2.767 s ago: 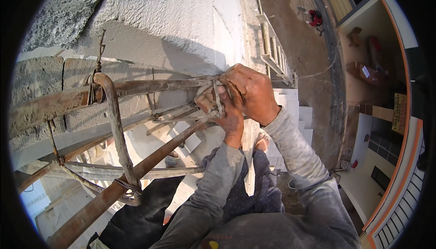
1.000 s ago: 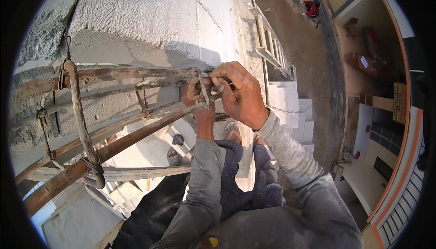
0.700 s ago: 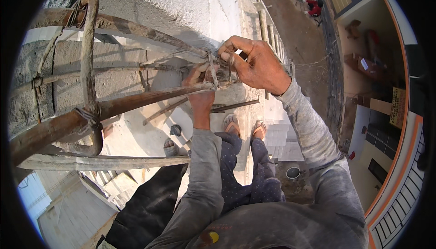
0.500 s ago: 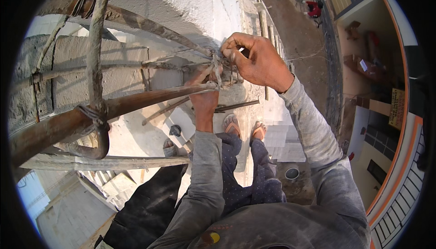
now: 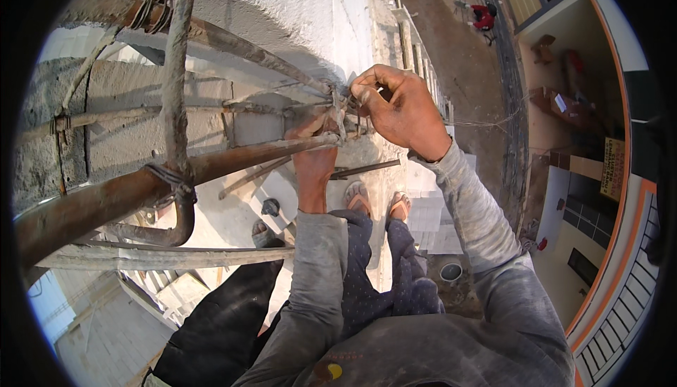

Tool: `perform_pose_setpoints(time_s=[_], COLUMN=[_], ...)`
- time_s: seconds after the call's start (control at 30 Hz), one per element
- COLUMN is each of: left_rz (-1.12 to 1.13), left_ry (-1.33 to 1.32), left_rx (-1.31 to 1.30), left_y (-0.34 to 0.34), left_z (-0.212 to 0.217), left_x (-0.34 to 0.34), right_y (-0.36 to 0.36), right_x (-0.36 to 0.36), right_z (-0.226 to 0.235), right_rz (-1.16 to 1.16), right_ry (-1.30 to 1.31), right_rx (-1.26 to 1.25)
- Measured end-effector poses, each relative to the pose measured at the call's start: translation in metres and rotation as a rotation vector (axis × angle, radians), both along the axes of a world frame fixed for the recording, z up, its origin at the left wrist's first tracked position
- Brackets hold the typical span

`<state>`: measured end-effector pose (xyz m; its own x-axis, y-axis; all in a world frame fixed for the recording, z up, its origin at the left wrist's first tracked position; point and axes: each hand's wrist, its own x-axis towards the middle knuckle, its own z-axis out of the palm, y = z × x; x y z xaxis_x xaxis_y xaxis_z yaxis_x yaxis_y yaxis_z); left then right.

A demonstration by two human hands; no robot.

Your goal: The person secures a metal scaffolding frame to a concrete block wall using wire ties. They wrap and twist wire around the frame and wall anchors, then adjust the frame's position with a coworker.

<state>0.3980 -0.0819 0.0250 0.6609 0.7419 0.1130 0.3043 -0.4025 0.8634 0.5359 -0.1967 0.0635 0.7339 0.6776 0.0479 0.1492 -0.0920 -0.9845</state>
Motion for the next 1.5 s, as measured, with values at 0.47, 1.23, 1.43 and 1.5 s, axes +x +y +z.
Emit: perform_pose_setpoints(time_s=[0.47,1.23,1.43,1.5], left_rz=[-0.149,0.216,0.112,0.062], left_ry=[-0.475,-0.447,-0.244,-0.263], left_rx=[-0.666,-0.344,0.140,0.162], left_y=[-0.028,-0.074,-0.061,-0.057], left_z=[-0.006,-0.014,-0.023,-0.026], left_x=[-0.014,0.023,0.016,0.012], right_y=[0.001,0.003,0.008,0.009], right_x=[-0.039,-0.052,-0.055,-0.056], right_z=[-0.008,-0.010,-0.012,-0.012], right_rz=[-0.207,-0.422,-0.384,-0.359], right_ry=[0.306,0.073,0.001,0.002], right_rx=[0.183,0.218,0.244,0.301])
